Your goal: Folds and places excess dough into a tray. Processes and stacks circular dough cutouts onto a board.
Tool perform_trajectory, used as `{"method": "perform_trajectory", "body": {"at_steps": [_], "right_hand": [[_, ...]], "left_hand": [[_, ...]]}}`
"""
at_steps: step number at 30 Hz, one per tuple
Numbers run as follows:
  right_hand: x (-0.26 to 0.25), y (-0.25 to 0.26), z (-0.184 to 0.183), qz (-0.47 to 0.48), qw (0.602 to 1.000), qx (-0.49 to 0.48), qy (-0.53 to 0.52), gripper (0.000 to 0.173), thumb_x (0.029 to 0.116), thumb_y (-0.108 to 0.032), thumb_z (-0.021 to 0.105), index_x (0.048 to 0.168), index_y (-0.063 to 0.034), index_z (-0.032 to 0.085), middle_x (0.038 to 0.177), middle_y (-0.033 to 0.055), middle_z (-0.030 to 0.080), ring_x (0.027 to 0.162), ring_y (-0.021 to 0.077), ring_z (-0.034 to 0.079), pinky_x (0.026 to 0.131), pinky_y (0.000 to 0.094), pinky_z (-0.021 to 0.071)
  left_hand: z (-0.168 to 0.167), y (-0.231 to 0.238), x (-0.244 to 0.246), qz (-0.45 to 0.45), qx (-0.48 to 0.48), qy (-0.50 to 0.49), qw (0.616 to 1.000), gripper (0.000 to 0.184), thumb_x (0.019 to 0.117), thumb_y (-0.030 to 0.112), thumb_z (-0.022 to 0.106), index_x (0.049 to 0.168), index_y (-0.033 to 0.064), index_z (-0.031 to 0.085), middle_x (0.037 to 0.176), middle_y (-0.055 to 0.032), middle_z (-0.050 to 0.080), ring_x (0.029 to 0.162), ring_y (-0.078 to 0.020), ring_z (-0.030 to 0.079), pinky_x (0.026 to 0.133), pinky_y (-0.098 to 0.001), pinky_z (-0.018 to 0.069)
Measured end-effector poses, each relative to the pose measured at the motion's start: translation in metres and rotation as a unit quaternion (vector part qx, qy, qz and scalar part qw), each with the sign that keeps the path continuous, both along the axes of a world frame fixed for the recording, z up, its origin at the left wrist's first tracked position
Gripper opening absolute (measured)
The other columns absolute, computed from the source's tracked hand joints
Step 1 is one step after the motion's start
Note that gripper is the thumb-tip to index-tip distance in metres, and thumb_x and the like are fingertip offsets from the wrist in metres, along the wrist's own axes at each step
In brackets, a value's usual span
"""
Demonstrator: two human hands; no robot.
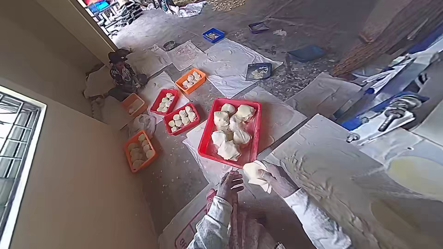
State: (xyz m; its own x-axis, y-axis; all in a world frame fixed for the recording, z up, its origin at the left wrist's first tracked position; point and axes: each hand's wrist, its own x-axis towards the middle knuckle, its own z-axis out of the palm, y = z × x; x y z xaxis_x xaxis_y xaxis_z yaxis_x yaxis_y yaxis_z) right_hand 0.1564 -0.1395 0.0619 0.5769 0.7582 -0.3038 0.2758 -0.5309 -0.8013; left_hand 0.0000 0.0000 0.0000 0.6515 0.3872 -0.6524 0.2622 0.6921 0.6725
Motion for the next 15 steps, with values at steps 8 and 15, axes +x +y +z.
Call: {"method": "perform_trajectory", "body": {"at_steps": [8,15], "right_hand": [[0.028,0.071,-0.074,-0.111,0.988,0.042,0.101,0.046,0.0911,-0.027,0.064,0.128,0.0015,0.066,0.115,0.0161,0.072,0.109,0.0195,0.069,0.101,0.0410,0.0526],[0.085,0.122,-0.140,-0.230,0.968,-0.053,0.081,0.044,0.0966,-0.013,0.067,0.135,0.0074,0.059,0.129,0.0298,0.064,0.125,0.0378,0.060,0.111,0.0521,0.0434]], "left_hand": [[-0.028,0.059,0.079,0.084,-0.125,-0.038,0.988,0.055,0.1112,0.044,0.030,0.140,0.0006,0.051,0.122,-0.0192,0.066,0.110,-0.0267,0.064,0.096,-0.0479,0.0531],[-0.095,0.131,0.161,-0.158,0.118,0.015,0.980,0.043,0.0929,0.005,0.068,0.131,-0.0108,0.057,0.118,-0.0244,0.067,0.107,-0.0259,0.066,0.099,-0.0424,0.0522]]}}
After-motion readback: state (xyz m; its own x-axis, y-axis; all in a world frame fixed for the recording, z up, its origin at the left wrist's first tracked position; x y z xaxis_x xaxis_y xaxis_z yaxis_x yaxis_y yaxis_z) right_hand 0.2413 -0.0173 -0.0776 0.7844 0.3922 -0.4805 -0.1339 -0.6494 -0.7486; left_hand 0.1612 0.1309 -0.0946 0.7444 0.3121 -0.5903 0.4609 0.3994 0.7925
